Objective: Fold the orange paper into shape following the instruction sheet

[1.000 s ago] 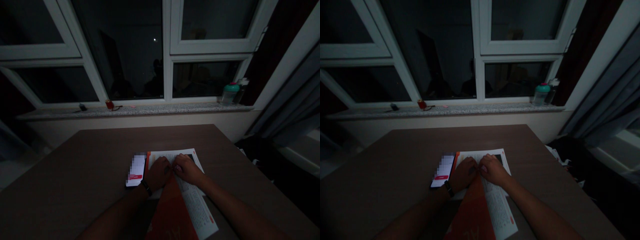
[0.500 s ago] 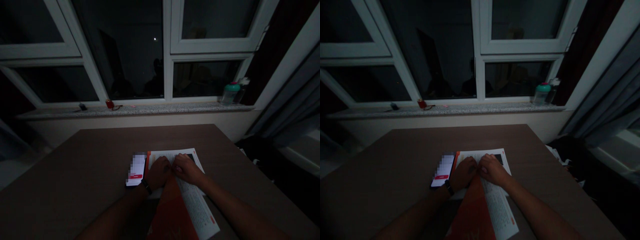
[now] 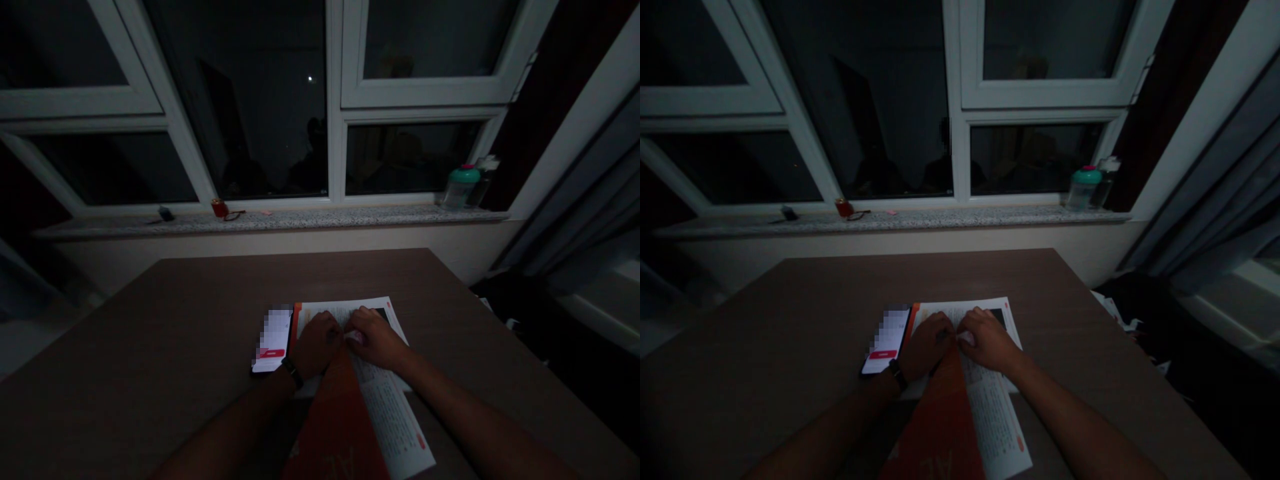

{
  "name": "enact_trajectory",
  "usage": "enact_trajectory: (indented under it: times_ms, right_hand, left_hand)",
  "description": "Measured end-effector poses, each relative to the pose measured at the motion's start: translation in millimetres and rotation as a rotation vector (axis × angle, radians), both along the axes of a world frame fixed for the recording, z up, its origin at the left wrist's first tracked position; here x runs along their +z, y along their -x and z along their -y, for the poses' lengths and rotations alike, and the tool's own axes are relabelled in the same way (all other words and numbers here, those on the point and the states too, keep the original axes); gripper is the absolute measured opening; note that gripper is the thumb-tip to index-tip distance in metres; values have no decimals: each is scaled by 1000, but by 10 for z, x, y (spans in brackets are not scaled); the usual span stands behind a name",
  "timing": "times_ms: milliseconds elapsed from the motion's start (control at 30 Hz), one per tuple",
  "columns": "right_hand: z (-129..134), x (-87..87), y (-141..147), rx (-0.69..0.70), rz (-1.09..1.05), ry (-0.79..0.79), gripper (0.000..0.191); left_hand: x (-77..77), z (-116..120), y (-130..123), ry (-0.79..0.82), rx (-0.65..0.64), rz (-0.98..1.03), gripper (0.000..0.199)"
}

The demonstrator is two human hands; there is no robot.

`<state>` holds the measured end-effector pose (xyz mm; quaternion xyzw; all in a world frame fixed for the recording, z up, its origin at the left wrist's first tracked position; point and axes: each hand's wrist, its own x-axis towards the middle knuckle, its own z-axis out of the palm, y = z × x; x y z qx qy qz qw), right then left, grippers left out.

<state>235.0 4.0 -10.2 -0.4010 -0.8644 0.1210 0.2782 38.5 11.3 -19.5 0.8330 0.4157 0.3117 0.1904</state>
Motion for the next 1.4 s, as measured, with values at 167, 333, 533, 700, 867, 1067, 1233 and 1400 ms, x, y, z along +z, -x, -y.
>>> enact_trajectory:
  times_ms: [167,333,533,700,867,1067,1233,1400]
  right_hand:
    - [5,21,0,10,19,-3,13]
    - [7,32,5,-3,49,-3,13]
    - [1,-3,18,5,92,-23,7]
    - [10,13,10,38,80,-58,5]
    - [-6,5,1,38,59,-76,2]
    - [9,32,3,8,57,-62,2]
    - [22,51,14,-30,67,-24,10]
    - [5,37,7,-18,84,-9,8]
  left_hand:
    - [2,10,-5,-17,-6,-15,10]
    - [3,17,-9,-55,-36,-56,11]
    - [-15,1,-13,-15,-37,-62,11]
    - [-37,-21,-8,11,4,-23,13]
    - [-34,-25,-5,15,25,-3,13]
    - [-52,-26,8,4,11,3,13]
    - [-31,-18,3,-5,-16,-3,13]
    - [-24,-12,-7,11,-21,-10,13]
